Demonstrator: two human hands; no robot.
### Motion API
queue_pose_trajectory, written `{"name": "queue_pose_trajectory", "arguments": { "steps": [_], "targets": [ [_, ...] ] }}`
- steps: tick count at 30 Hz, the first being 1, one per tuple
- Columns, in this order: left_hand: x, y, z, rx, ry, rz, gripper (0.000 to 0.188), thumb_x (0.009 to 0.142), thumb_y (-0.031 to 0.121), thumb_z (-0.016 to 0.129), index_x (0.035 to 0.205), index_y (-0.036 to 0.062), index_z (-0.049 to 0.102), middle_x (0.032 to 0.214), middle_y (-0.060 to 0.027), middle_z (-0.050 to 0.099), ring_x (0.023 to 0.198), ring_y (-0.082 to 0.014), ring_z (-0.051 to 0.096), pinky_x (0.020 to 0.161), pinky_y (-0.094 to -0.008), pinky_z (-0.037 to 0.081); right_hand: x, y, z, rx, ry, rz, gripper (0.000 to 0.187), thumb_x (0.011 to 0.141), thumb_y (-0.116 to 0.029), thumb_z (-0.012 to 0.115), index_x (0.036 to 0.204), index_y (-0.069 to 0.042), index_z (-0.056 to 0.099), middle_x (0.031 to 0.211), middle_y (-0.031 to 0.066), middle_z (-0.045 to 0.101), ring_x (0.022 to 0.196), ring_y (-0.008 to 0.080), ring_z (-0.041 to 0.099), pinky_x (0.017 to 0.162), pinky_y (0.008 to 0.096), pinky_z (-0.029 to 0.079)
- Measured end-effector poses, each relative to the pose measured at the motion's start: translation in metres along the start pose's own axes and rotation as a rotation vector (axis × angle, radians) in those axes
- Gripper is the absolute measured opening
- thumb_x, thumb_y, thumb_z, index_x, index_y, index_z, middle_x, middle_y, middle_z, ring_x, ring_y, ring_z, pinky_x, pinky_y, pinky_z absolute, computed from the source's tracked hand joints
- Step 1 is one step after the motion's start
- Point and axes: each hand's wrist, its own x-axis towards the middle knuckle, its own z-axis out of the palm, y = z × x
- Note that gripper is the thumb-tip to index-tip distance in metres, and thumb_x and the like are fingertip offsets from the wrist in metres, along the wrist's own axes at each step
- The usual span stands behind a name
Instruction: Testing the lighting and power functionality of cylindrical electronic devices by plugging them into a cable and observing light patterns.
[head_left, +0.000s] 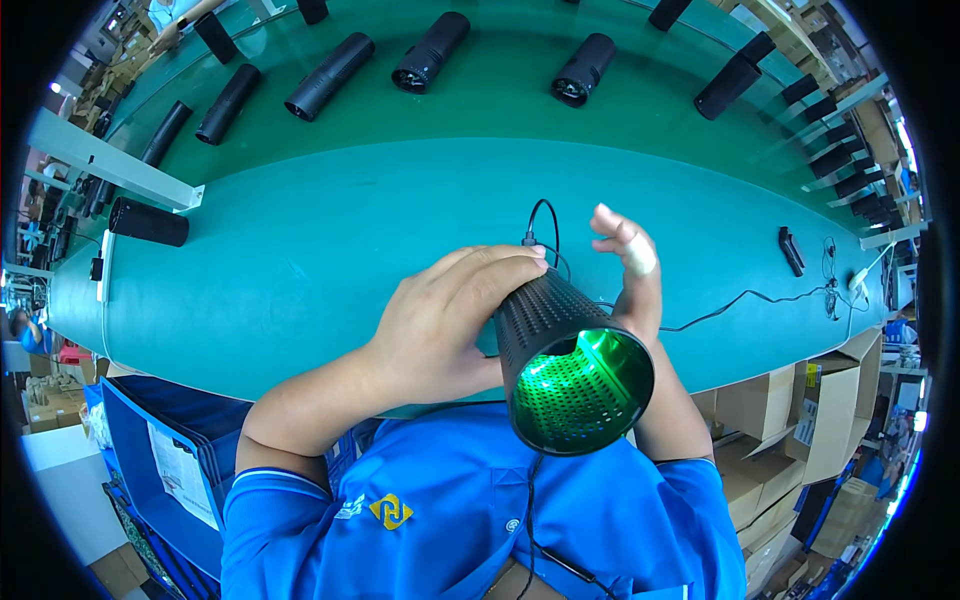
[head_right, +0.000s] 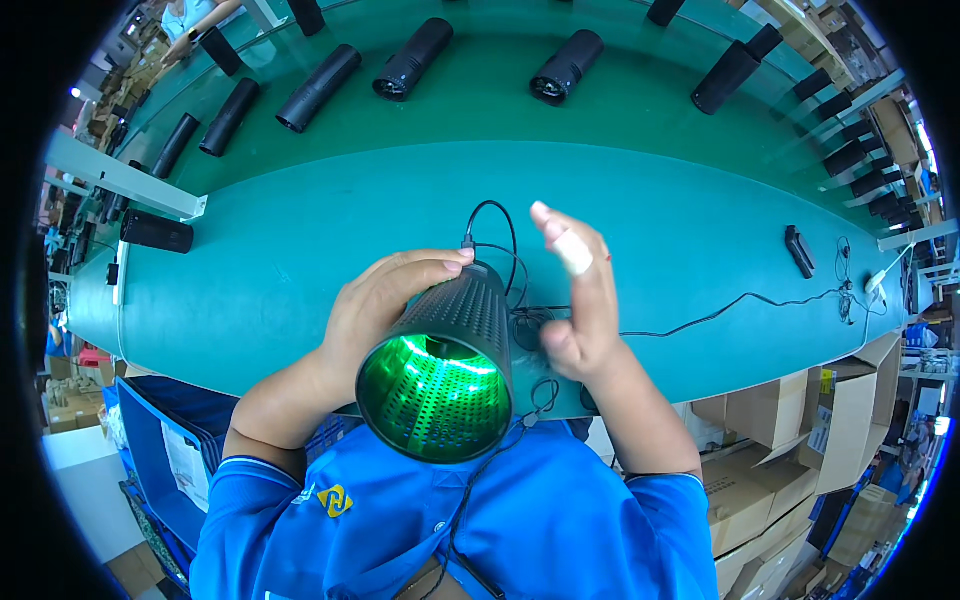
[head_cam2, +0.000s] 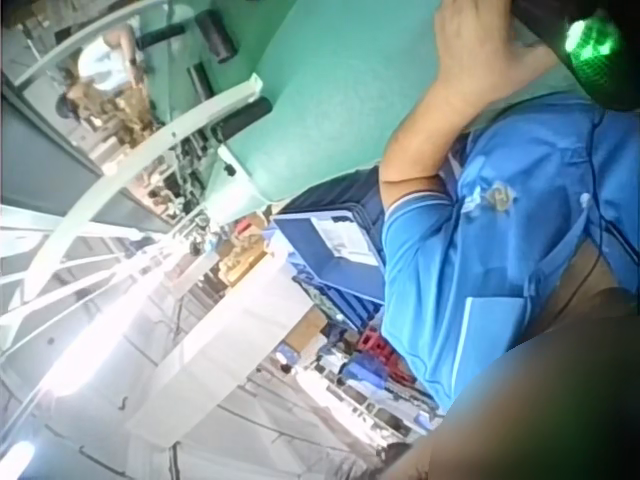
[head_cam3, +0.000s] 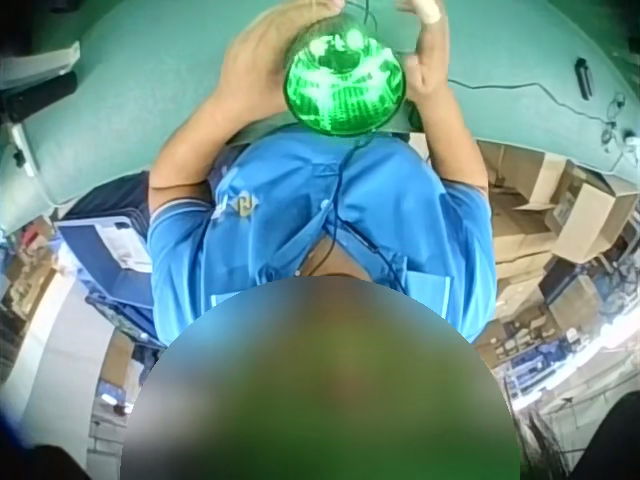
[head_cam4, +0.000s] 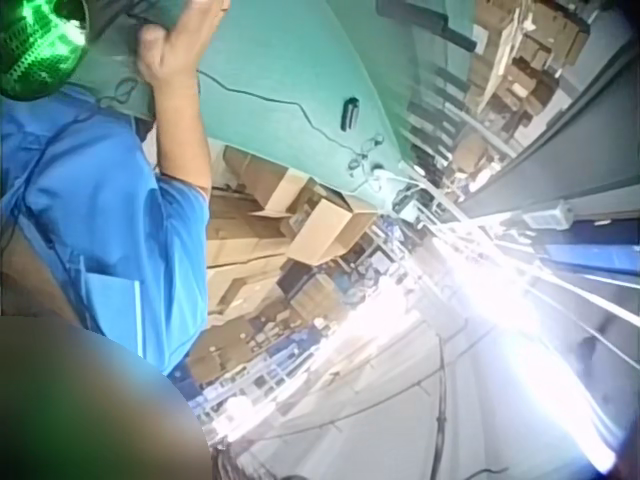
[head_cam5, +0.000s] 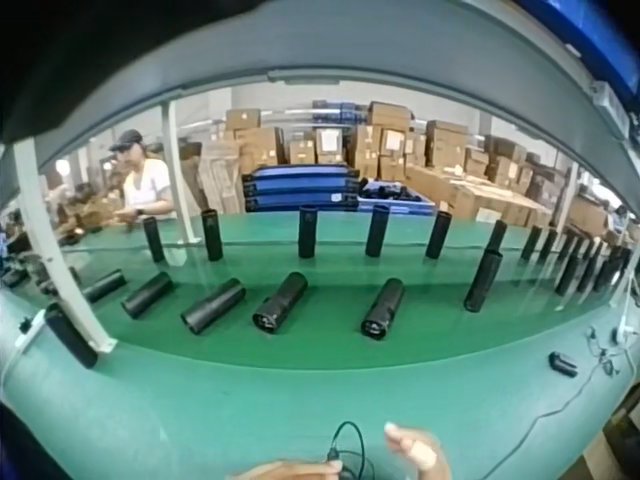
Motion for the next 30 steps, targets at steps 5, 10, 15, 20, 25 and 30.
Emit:
{"name": "queue_pose_trajectory", "arguments": {
  "steps": [5, 10, 15, 20, 25, 30],
  "targets": [
    [-0.004, -0.001, -0.004, 0.001, -0.007, -0.024, 0.065, 0.057, 0.011, 0.078, 0.116, 0.0065, 0.053, 0.115, -0.0098, 0.061, 0.1, -0.0265, 0.061, 0.08, -0.034, 0.051, 0.017, -0.012, -0.003, -0.086, 0.002, 0.141, 0.044, 0.091, -0.032, 0.05, 0.125, -0.004, 0.051, 0.128, 0.0174, 0.052, 0.111, 0.0297, 0.051, 0.093, 0.0381, 0.04],
    [-0.008, -0.001, -0.005, -0.03, -0.092, -0.048, 0.067, 0.057, 0.013, 0.079, 0.118, 0.0078, 0.053, 0.116, -0.0082, 0.061, 0.101, -0.0255, 0.061, 0.082, -0.0341, 0.05, 0.025, -0.014, 0.0, -0.208, -0.163, 0.064, 0.029, 0.09, -0.016, 0.052, 0.114, -0.002, 0.059, 0.122, 0.014, 0.056, 0.11, 0.0307, 0.052, 0.096, 0.039, 0.039],
    [-0.012, -0.002, -0.003, -0.071, -0.148, -0.073, 0.069, 0.057, 0.014, 0.079, 0.12, 0.0094, 0.053, 0.118, -0.0062, 0.06, 0.101, -0.0243, 0.061, 0.084, -0.0339, 0.049, 0.029, -0.012, 0.001, -0.163, -0.288, 0.038, 0.025, 0.087, -0.008, 0.054, 0.11, -0.002, 0.062, 0.115, 0.0112, 0.06, 0.11, 0.031, 0.053, 0.098, 0.0404, 0.038],
    [-0.008, -0.003, -0.002, -0.252, -0.221, -0.125, 0.066, 0.062, 0.01, 0.077, 0.122, 0.0072, 0.052, 0.122, -0.0115, 0.059, 0.106, -0.0274, 0.059, 0.088, -0.037, 0.048, 0.027, -0.005, -0.006, -0.196, -0.316, 0.015, 0.021, 0.087, -0.009, 0.054, 0.105, -0.002, 0.063, 0.105, 0.0107, 0.061, 0.102, 0.0287, 0.056, 0.092, 0.0383, 0.042],
    [-0.002, 0.005, 0.016, -1.164, 0.092, -0.583, 0.059, 0.07, 0.009, 0.072, 0.124, 0.0059, 0.05, 0.119, -0.0167, 0.058, 0.102, -0.0299, 0.06, 0.086, -0.038, 0.05, 0.03, -0.027, -0.013, -0.153, -0.381, 0.432, 0.013, 0.089, -0.012, 0.054, 0.095, -0.003, 0.062, 0.096, 0.01, 0.06, 0.091, 0.0261, 0.058, 0.079, 0.0355, 0.044],
    [0.0, 0.003, 0.038, -1.192, 0.231, -0.842, 0.054, 0.076, 0.012, 0.066, 0.125, 0.0053, 0.046, 0.112, -0.019, 0.059, 0.092, -0.0293, 0.062, 0.081, -0.036, 0.052, 0.021, -0.033, -0.015, -0.211, -0.545, 0.428, 0.014, 0.09, -0.017, 0.054, 0.083, -0.005, 0.059, 0.081, 0.0081, 0.058, 0.07, 0.026, 0.054, 0.063, 0.0354, 0.043]
  ]
}}
